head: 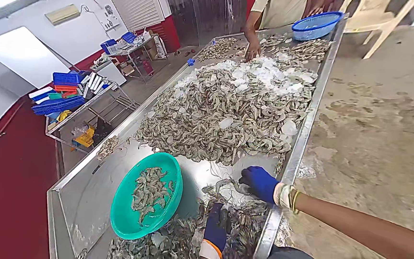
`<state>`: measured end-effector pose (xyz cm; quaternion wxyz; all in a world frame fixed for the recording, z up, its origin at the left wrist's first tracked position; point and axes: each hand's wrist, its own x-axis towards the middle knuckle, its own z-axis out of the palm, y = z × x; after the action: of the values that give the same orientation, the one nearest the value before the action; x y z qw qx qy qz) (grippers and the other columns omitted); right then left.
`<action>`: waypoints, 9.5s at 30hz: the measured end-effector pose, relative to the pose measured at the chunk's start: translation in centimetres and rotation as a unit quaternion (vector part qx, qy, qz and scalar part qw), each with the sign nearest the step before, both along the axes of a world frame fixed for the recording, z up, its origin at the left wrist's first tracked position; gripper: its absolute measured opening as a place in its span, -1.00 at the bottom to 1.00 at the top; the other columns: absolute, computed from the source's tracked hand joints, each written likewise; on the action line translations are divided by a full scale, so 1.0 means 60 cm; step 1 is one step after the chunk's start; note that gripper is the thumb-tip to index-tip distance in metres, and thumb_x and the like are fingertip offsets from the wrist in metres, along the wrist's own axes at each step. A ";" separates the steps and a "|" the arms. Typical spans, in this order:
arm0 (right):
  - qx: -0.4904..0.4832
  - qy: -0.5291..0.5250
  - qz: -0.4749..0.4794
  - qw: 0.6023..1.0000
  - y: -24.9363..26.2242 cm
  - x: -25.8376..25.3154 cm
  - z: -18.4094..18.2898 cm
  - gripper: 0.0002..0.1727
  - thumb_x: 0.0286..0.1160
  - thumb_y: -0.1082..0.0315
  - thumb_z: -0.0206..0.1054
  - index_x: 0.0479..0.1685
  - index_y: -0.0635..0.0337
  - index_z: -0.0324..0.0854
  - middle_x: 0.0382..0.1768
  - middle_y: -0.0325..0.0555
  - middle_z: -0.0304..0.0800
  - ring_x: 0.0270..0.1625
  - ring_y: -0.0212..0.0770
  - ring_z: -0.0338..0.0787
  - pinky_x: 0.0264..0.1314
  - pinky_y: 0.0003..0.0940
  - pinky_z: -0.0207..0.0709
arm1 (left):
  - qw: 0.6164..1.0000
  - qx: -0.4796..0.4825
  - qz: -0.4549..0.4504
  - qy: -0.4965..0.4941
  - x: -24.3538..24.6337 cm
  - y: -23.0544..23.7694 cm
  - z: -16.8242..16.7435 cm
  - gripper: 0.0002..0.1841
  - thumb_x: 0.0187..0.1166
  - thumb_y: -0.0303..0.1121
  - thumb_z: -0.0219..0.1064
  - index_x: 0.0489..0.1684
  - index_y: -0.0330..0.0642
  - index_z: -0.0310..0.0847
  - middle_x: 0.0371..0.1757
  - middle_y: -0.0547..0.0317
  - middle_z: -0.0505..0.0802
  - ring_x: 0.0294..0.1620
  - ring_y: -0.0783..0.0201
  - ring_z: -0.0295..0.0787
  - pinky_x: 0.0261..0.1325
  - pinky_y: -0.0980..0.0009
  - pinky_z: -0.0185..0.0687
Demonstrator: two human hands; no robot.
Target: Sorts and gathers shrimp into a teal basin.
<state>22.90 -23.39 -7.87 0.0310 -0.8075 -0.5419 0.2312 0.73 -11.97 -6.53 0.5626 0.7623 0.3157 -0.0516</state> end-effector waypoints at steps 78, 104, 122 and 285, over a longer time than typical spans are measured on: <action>0.018 0.080 -0.259 0.963 0.003 0.125 0.041 -0.65 0.79 0.25 0.14 0.34 0.04 0.76 0.35 0.21 0.77 0.45 0.30 0.71 0.47 0.41 0.46 | 0.904 -0.221 0.196 -0.310 -0.024 0.043 -0.038 -0.72 0.59 -0.40 -0.01 0.09 -0.21 0.56 -0.72 0.54 0.55 -0.85 0.61 0.36 -0.78 0.65 0.31; -0.020 -0.023 -0.134 0.991 -0.014 -0.101 0.009 -0.81 0.48 0.46 0.33 -0.04 0.33 0.76 0.09 0.23 0.82 0.28 0.30 0.74 0.35 0.29 0.49 | 0.984 0.135 -0.048 0.109 0.083 -0.053 0.008 -0.61 0.67 -0.43 0.23 0.45 -0.28 0.60 0.22 -0.27 0.82 0.26 -0.15 0.77 0.41 -0.13 0.57; -0.134 0.126 -0.248 0.951 0.003 -0.090 0.055 -0.44 0.63 0.34 0.26 0.62 0.23 0.33 0.30 0.39 0.72 0.31 0.41 0.77 0.27 0.37 0.61 | 0.982 0.154 -0.018 -0.106 0.068 -0.051 -0.036 -0.29 0.32 -0.73 0.23 0.66 -0.29 0.45 0.69 -0.10 0.54 0.75 -0.03 0.37 0.79 0.04 0.24; -0.006 -0.049 -0.050 0.998 0.026 -0.157 -0.039 -0.68 0.59 0.45 0.30 0.21 0.47 0.67 0.21 0.35 0.76 0.38 0.34 0.71 0.57 0.21 0.40 | 0.996 0.084 -0.020 -0.038 0.031 -0.005 -0.030 -0.45 0.71 -0.47 0.20 0.74 -0.23 0.33 0.63 -0.17 0.58 0.65 -0.05 0.50 0.73 0.00 0.33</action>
<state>13.47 -21.86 -10.19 0.0109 -0.8442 -0.4999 0.1930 2.57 -12.26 -8.34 0.5067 0.8145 0.2824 -0.0072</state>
